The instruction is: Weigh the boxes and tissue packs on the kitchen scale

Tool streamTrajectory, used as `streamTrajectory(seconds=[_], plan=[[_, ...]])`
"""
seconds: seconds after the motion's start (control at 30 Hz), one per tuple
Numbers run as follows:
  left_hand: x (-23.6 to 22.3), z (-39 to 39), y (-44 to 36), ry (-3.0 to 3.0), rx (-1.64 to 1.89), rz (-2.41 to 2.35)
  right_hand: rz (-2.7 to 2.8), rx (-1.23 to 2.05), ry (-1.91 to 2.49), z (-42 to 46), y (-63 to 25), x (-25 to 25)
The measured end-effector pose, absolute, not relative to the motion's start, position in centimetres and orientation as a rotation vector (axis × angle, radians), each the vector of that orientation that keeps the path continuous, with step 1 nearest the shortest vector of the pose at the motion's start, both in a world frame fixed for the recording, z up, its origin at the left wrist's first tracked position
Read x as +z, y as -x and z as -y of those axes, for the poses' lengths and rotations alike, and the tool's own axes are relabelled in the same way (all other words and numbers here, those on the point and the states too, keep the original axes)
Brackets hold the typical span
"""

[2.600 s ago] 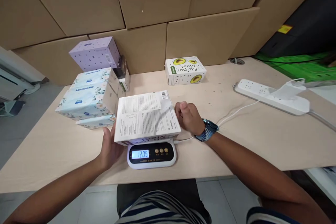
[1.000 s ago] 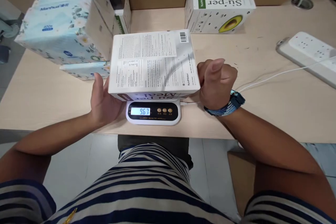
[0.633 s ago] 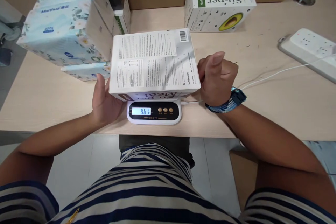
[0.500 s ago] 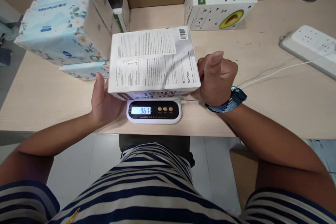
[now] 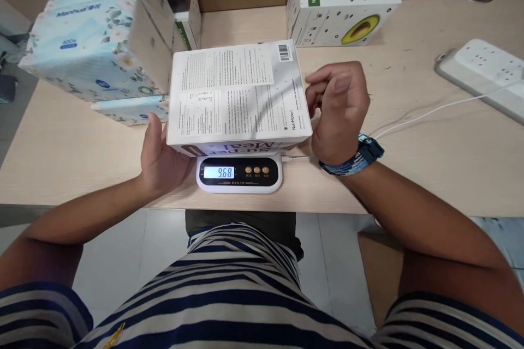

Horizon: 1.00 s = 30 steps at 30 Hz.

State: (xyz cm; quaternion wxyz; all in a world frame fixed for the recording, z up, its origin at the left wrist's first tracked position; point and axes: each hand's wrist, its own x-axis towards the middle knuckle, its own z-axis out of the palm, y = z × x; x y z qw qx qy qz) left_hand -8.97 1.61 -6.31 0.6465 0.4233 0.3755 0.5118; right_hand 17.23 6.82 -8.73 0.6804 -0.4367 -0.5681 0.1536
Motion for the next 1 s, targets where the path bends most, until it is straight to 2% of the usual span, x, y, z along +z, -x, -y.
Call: streamTrajectory(seconds=[0.5,0.73,1.0], plan=[[-7.2,-0.7,9.7,-0.964,1.253,-0.825,1.169,0.948,1.219,-5.1,-16.1,-11.0],[-8.1,-0.3,10.3,-1.006,1.274,-0.906,1.012,1.121,1.141,-4.7,-14.7,-9.3],[-9.0,0.3,10.2,-1.053,1.292,-0.766,1.294,1.426,0.874,-2.8,-14.6,-9.2]])
